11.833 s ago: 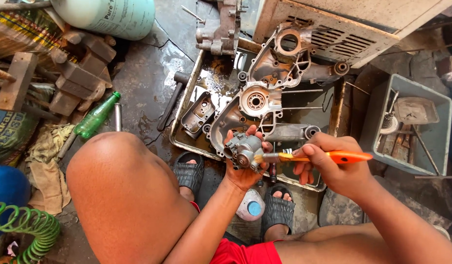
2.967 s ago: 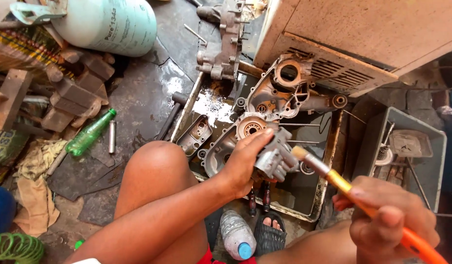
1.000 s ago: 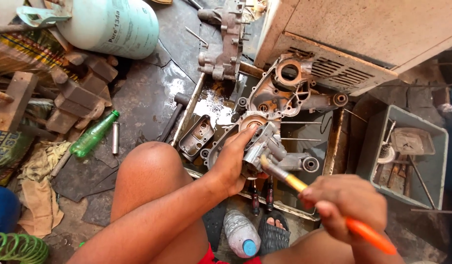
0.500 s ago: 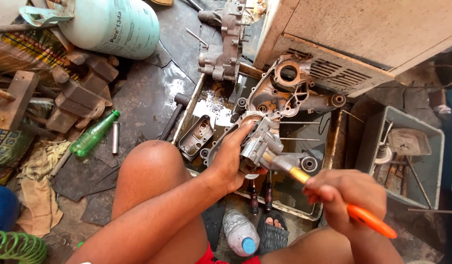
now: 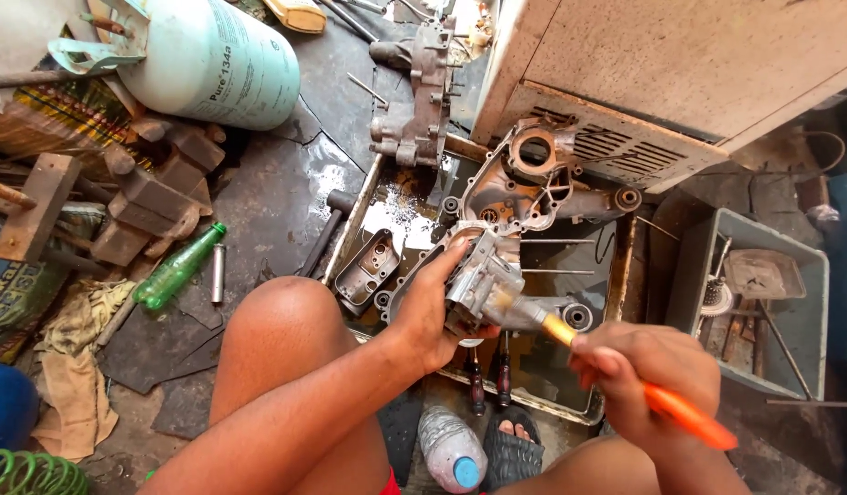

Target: The person pours liquid from a plastic bottle onto a metal engine part held in the left hand. Then, using a brush in the right hand, the person scrubs the part thoroughly, rotating it to clean different sides and crevices.

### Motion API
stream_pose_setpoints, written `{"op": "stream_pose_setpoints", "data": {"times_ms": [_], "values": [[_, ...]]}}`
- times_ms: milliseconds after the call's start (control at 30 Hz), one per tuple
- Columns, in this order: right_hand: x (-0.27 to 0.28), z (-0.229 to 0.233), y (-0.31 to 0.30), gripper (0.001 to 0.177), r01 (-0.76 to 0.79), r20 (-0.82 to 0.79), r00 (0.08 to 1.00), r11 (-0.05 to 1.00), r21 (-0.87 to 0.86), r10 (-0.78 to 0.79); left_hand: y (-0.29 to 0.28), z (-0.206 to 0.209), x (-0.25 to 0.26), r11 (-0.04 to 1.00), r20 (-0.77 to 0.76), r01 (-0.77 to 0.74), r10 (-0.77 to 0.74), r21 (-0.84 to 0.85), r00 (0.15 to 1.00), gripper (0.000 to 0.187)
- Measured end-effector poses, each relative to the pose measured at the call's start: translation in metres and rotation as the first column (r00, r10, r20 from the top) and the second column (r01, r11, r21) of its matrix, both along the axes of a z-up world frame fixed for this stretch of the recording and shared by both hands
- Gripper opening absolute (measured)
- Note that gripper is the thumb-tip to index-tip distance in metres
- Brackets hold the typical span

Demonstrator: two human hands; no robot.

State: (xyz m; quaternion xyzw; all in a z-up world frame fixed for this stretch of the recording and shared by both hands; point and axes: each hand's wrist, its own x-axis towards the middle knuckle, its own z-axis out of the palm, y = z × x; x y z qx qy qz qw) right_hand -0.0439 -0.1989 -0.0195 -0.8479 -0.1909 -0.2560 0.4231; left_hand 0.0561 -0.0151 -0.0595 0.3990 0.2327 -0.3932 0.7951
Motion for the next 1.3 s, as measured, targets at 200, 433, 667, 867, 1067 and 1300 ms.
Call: {"op": "stream_pose_setpoints", "data": {"times_ms": [200, 433, 667, 867, 1067, 1300], "values": [[-0.002, -0.002, 0.002, 0.033, -0.061, -0.031, 0.998, 0.998, 0.000, 0.061, -0.005, -0.012, 0.001, 0.997, -0.079, -0.066, 0.063, -0.035, 0.995, 0.046], [0.005, -0.001, 0.001, 0.030, -0.056, 0.119, 0.990, 0.991, -0.122, 0.070, -0.007, -0.008, -0.004, 0.988, -0.098, -0.123, 0.114, -0.092, 0.989, 0.053], [0.002, -0.007, 0.014, 0.023, -0.027, 0.111, 0.992, 0.971, -0.237, 0.054, -0.013, -0.011, -0.006, 0.970, -0.078, -0.188, 0.178, -0.154, 0.981, 0.067], [0.003, -0.006, 0.030, 0.026, 0.084, 0.008, 0.996, 0.996, 0.002, -0.084, -0.015, 0.001, -0.002, 0.933, -0.219, -0.344, 0.316, -0.102, 0.923, 0.063], [0.001, -0.021, 0.027, 0.025, 0.053, 0.086, 0.995, 0.999, 0.011, -0.054, -0.014, -0.006, -0.002, 0.955, -0.063, -0.235, 0.227, -0.184, 0.972, 0.081], [0.001, -0.013, 0.024, 0.021, -0.048, 0.100, 0.993, 0.992, -0.117, 0.060, -0.016, -0.003, -0.003, 0.897, -0.050, -0.332, 0.333, -0.292, 0.942, 0.072]]}}
